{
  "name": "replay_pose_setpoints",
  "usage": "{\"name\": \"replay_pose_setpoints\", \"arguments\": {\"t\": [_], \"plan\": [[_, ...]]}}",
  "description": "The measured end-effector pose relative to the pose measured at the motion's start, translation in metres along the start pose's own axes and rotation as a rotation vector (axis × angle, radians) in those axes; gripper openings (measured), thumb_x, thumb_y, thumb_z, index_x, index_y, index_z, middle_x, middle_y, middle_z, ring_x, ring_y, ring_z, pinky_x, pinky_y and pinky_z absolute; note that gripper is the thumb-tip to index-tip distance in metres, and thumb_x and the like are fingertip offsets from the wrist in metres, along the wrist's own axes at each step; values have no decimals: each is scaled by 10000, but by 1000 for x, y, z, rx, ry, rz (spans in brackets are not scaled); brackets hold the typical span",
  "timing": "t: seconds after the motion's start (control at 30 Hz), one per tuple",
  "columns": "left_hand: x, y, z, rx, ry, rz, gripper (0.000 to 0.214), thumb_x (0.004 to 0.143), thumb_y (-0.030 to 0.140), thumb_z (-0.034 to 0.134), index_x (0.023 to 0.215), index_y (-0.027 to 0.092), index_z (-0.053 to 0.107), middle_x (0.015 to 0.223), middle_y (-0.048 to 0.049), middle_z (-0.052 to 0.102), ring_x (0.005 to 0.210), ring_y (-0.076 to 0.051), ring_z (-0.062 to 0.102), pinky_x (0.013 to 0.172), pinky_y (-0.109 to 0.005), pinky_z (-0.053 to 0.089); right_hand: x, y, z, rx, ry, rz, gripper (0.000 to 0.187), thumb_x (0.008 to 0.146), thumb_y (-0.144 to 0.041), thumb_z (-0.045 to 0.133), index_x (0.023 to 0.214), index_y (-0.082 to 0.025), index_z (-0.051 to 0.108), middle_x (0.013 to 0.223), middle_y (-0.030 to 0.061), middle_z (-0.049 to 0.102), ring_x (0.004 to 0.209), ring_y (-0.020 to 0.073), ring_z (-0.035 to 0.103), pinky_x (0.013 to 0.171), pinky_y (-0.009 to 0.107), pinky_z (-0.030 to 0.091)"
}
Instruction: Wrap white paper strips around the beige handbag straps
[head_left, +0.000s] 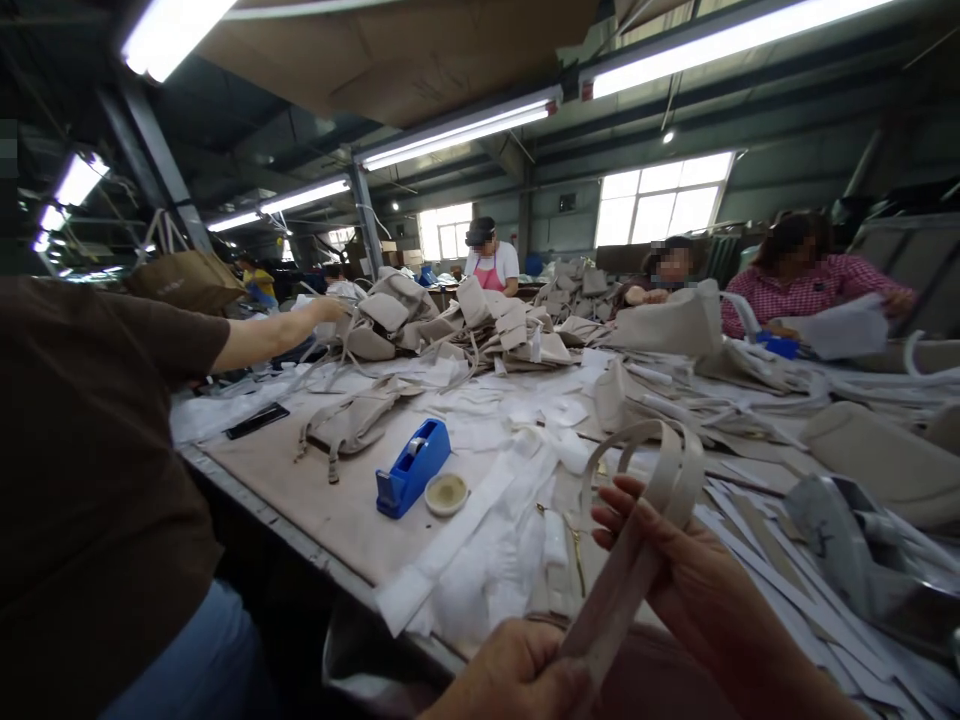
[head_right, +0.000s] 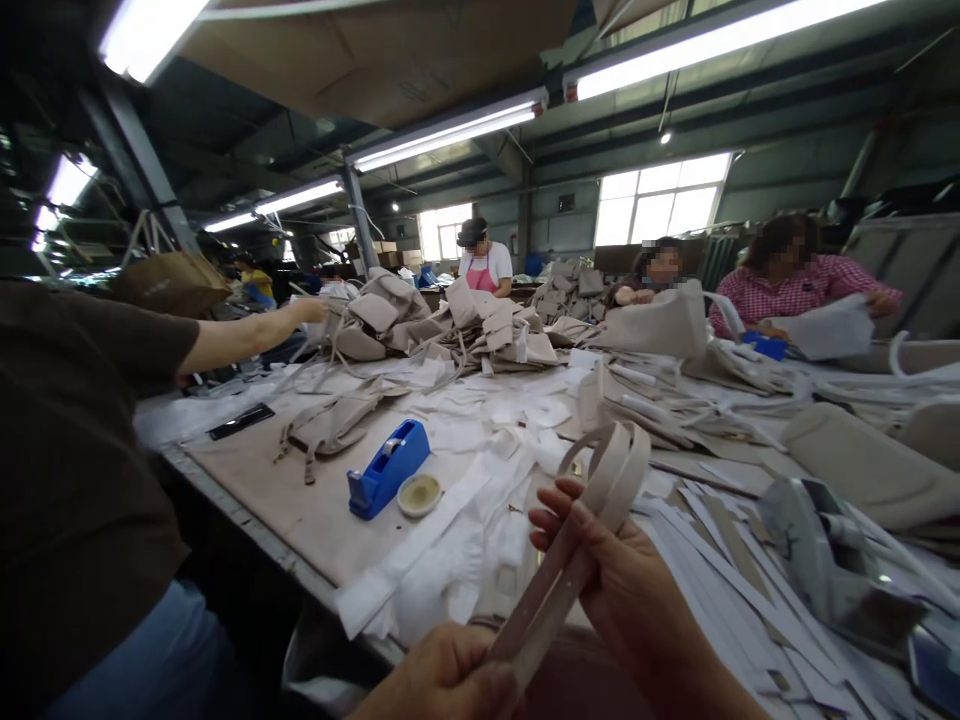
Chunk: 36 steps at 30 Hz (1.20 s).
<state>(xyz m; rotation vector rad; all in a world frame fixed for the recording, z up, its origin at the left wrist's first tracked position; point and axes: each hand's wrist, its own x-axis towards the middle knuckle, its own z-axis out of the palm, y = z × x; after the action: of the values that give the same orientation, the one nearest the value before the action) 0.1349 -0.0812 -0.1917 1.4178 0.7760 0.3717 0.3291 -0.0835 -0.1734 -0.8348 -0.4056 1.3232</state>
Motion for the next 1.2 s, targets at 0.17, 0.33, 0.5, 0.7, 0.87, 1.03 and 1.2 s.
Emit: {"name": "replay_pose_setpoints", "arguments": {"t": [0.17,0.33,0.5,0.7,0.87,1.03,1.2], "plan": [[7,-3,4,-22,23,15,378,910,364,463,688,131,661,597,-2,582,519,-100,480,479,-209,317,-11,32,-3,-92,-143,192,411,667,-311,896,1017,-167,735,953,128,791,854,264,747,820,409,600],[7,-1,-31,195,43,68,188,861,280,549,801,159,681,656,9,650,573,-115,555,530,-205,383,5,19,-16,-96,46,26,465,710,-346,861,1120,-212,689,1116,87,764,956,248,736,810,330,618],[49,-25,-122,959,676,180,385,980,371,384,918,173,708,922,-111,723,891,-233,647,851,-353,480,18,8,-34,-99,165,-17,517,678,-358,878,1128,-218,666,1154,73,752,974,256,735,806,312,627],[110,-90,-190,1304,753,-96,411,875,424,571,1212,219,687,1564,-170,376,1445,-453,247,1100,-679,202,13,13,-47,-90,217,28,545,650,-427,883,1107,-209,681,1115,96,762,919,279,736,767,358,618],[116,-88,-198,1347,688,-115,370,841,437,618,1110,206,724,1512,-186,447,1399,-460,331,1050,-671,296,9,9,-47,-74,233,37,536,635,-407,891,1089,-199,695,1036,104,777,835,267,732,708,378,613],[102,-54,-171,1351,633,52,326,973,371,464,853,181,699,930,-104,709,940,-235,634,892,-368,454,8,13,-54,-54,211,51,507,635,-370,898,1075,-205,706,961,89,787,798,257,735,748,398,616],[63,-44,-138,1296,435,293,323,927,431,580,739,182,664,764,-60,649,778,-204,592,751,-334,452,10,14,-65,-53,187,61,479,671,-336,879,1099,-233,689,943,64,786,785,236,734,734,365,628]]}}
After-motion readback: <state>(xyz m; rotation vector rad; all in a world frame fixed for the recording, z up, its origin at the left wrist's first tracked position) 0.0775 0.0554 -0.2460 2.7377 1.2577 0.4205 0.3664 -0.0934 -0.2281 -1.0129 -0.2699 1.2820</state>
